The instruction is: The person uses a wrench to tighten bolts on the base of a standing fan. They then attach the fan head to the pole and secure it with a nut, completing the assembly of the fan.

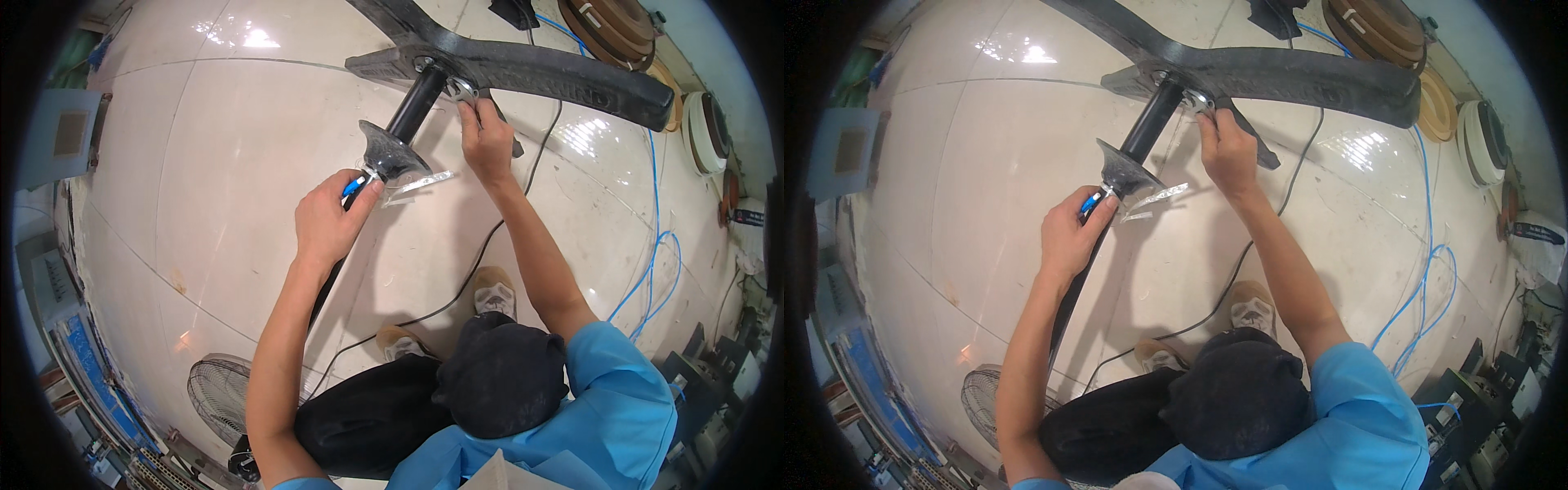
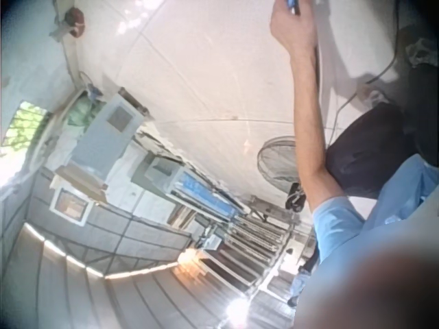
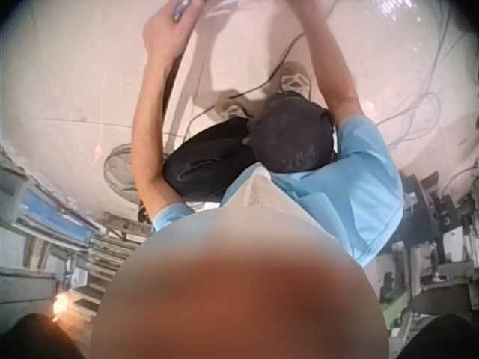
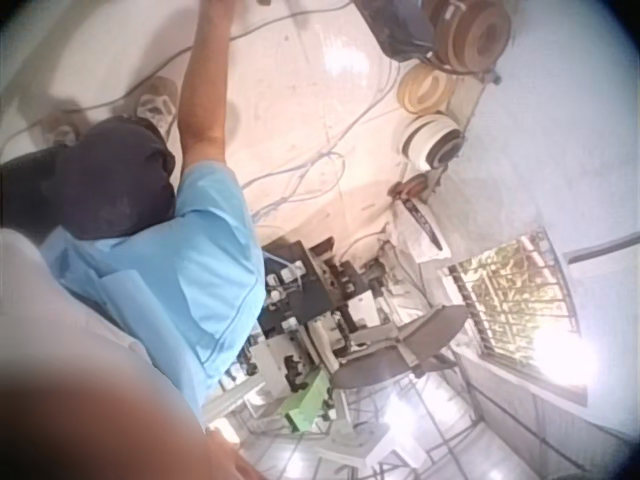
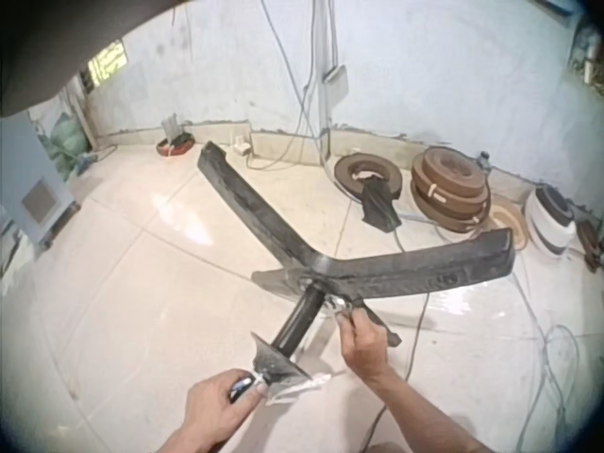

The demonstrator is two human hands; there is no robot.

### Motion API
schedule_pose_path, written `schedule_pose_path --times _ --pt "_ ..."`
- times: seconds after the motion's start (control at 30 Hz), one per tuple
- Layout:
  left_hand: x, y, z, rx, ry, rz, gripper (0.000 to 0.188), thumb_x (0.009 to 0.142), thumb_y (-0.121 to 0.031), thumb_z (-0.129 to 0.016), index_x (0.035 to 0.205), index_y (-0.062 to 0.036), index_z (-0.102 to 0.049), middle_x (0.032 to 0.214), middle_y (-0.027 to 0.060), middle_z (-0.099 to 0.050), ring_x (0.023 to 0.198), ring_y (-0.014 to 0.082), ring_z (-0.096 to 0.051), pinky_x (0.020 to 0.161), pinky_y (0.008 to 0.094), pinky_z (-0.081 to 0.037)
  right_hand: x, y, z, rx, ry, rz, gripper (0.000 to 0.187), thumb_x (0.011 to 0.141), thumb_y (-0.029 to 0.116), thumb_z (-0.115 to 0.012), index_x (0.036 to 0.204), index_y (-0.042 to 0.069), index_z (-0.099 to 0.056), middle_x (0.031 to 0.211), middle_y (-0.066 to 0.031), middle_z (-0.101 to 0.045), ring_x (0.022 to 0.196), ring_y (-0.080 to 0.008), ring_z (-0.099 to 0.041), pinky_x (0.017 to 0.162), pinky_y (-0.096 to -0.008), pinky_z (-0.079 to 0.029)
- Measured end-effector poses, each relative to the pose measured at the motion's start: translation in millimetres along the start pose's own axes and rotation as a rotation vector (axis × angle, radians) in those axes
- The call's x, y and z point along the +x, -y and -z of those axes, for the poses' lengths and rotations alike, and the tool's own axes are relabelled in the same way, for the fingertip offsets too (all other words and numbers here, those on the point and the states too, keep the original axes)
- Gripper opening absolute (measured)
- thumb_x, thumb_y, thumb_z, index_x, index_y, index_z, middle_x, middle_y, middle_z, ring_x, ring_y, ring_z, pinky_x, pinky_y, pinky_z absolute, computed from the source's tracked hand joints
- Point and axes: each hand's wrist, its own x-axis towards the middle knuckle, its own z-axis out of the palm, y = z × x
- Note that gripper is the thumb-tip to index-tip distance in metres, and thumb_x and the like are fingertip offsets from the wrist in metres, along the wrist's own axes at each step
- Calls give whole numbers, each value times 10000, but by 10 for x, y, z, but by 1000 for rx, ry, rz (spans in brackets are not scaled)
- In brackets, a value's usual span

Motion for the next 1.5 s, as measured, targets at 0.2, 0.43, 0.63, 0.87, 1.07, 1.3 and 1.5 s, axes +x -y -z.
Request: schedule_pose_path --times 0.2,0.43,0.63,0.87,1.07,1.3,1.5 --pt "-17 3 6 -10 3 8 526 945 -561 -667 1068 -59 -764 831 145 -733 774 327 -705 714 420 -537 -59 -83 -96 -68 -31 -22 215 1013 209 -689 888 38 -656 656 -165 -642 582 -362 -652 508 -434 -481" --pt "-16 -9 14 14 -18 -11 526 945 -560 -664 1068 -60 -766 831 136 -734 760 315 -702 702 416 -535 -233 -73 -364 0 -54 -241 254 1087 223 -598 985 16 -703 691 -110 -656 571 -215 -615 570 -365 -481" --pt "-6 -3 22 0 -4 -9 531 944 -563 -660 1063 -57 -766 825 138 -731 753 321 -700 692 424 -536 -218 -42 -472 94 -125 -264 240 1051 234 -645 997 10 -713 720 -198 -664 604 -341 -666 566 -430 -476" --pt "16 4 3 29 -5 -31 537 946 -573 -649 1035 -56 -764 802 133 -723 751 325 -700 686 429 -534 -120 -32 -100 -96 -27 -45 188 1007 151 -680 891 5 -659 723 -184 -677 629 -345 -682 562 -414 -509" --pt "4 1 -8 3 -2 -11 526 946 -570 -650 1032 -64 -766 806 132 -725 755 324 -702 690 430 -535 -19 -95 -22 -151 -25 81 192 993 174 -700 871 35 -648 685 -152 -669 586 -339 -660 520 -411 -500" --pt "-8 -16 2 -16 -16 -9 514 942 -562 -660 1040 -69 -769 812 133 -728 760 321 -702 701 422 -536 24 -114 14 -139 79 -68 234 1011 238 -687 892 37 -672 711 -157 -682 592 -342 -658 532 -413 -485" --pt "-3 -14 3 -17 -3 -2 527 940 -565 -660 1039 -58 -767 811 135 -728 762 323 -703 704 421 -536 10 -56 33 -129 60 -124 334 1004 338 -693 814 64 -698 613 -138 -638 539 -338 -631 512 -414 -468"
